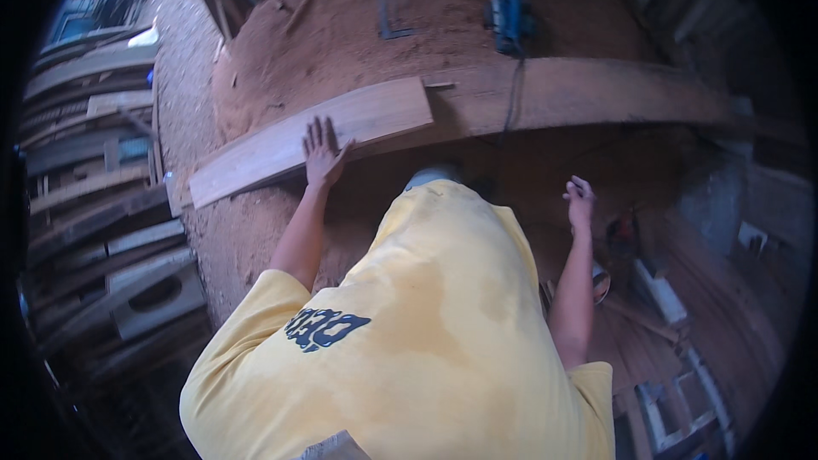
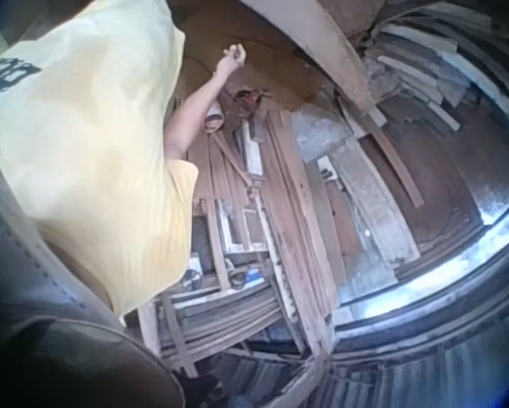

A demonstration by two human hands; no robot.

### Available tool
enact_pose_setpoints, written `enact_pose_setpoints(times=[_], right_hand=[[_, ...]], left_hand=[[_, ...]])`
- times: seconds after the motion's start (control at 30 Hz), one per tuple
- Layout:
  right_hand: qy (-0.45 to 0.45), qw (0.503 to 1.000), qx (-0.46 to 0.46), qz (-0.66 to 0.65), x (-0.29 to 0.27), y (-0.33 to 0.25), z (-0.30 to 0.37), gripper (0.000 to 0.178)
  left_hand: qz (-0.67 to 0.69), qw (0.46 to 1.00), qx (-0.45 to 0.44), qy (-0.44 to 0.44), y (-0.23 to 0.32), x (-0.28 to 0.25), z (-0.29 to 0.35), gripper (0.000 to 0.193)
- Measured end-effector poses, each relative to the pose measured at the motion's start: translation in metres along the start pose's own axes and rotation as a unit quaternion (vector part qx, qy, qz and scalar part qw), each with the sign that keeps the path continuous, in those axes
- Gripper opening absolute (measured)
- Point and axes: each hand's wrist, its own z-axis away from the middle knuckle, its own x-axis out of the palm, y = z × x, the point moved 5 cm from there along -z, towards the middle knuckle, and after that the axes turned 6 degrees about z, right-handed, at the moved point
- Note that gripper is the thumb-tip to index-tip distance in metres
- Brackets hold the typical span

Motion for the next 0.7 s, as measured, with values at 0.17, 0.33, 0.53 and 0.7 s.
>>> enact_pose_setpoints(times=[0.17, 0.33, 0.53, 0.7], right_hand=[[-0.017, 0.998, 0.066, 0.017, 0.027, 0.093, 0.064, 0.034], [-0.057, 0.971, 0.134, 0.191, 0.052, 0.248, 0.166, 0.032], [-0.124, 0.947, 0.21, 0.209, 0.07, 0.291, 0.243, 0.03], [-0.071, 0.963, 0.187, 0.18, 0.038, 0.32, 0.237, 0.029]], left_hand=[[-0.072, 0.996, -0.056, -0.017, 0.044, -0.018, -0.016, 0.103], [0.035, 0.989, 0.115, 0.088, 0.125, 0.007, -0.082, 0.089], [-0.037, 0.984, 0.149, 0.086, 0.152, 0.047, -0.096, 0.092], [-0.184, 0.966, 0.147, 0.104, 0.153, 0.064, -0.084, 0.088]])
